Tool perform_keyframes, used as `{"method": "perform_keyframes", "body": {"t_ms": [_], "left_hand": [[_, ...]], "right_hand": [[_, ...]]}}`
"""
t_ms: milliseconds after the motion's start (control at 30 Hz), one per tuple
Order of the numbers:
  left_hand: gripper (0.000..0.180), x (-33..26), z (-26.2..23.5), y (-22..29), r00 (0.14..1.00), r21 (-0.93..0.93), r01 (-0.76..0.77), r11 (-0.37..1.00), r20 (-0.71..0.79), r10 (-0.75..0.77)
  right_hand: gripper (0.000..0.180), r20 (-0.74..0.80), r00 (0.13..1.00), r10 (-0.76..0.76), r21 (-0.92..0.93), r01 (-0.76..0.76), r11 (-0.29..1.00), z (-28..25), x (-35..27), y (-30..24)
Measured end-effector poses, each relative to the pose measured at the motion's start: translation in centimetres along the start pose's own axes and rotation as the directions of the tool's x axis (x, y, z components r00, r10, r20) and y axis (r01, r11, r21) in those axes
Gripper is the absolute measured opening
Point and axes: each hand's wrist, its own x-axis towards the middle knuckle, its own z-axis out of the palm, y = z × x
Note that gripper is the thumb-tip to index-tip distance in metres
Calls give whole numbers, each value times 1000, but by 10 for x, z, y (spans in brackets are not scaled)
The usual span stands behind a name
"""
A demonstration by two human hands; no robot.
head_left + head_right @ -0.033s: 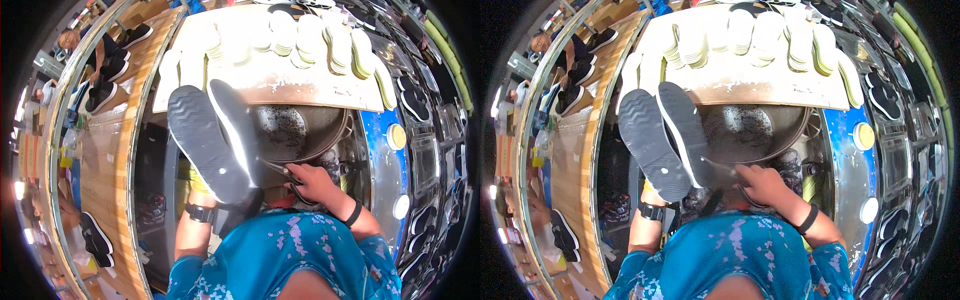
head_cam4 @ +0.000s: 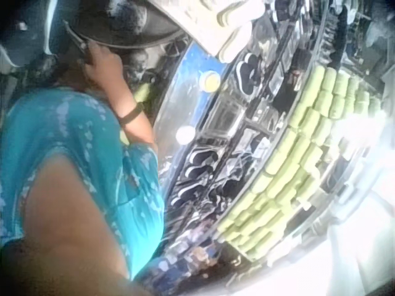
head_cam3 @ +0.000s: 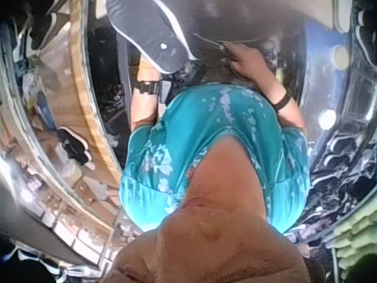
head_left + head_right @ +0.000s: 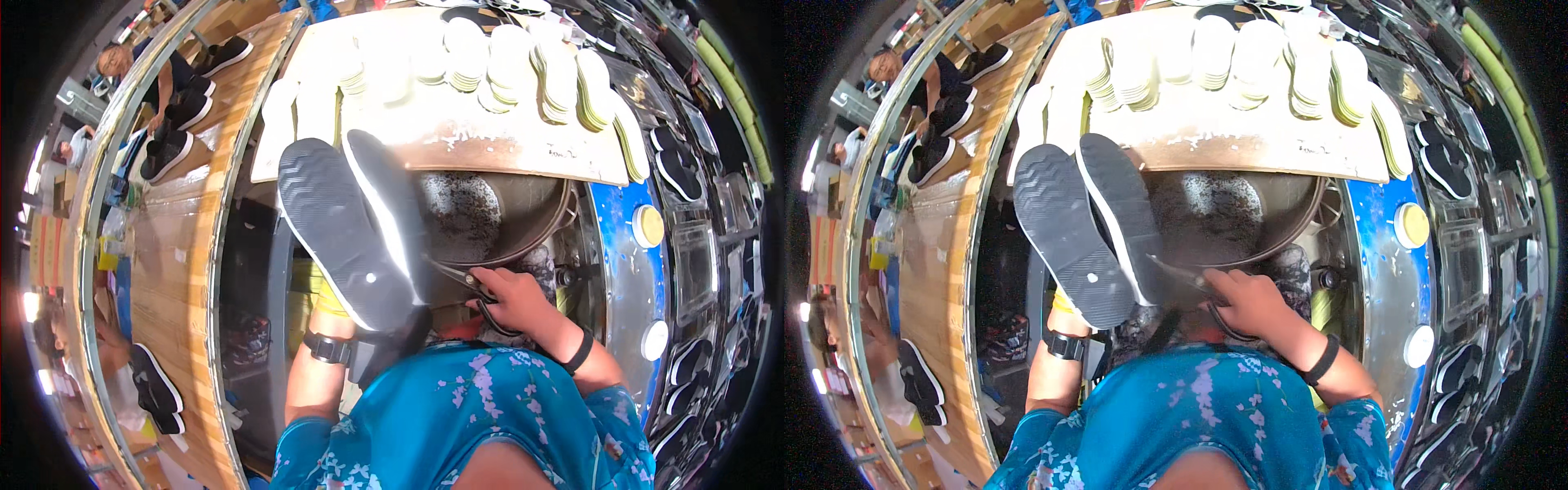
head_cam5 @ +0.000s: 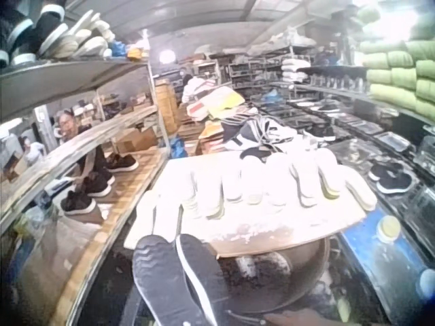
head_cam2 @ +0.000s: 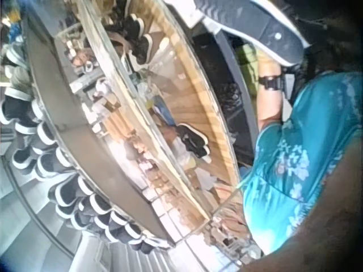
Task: The person is inserting insoles into black slip-on shoes and placing them onto a storage rack.
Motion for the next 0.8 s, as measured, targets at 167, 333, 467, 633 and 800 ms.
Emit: {"method": "perform_keyframes", "body": {"t_ms": [167,333,467,633,800], "left_hand": [[29,3,1,6,999,93,39,995,27,-42],[26,7,7,0,995,241,-76,968,-47,90],[17,-2,3,13,946,331,-274,903,-79,315],[14,-90,20,108,789,953,302,39,-272,550],[26,-174,-10,204,431,837,519,-174,-80,899]], "right_hand": [[55,3,977,-214,-16,214,977,-40,32,-39],[53,163,969,-184,-125,205,971,-34,42,-43],[50,206,937,-282,85,270,959,-15,43,-41],[52,204,978,46,292,-105,951,-8,76,-56],[55,183,968,171,224,-211,952,4,92,-56]]}}
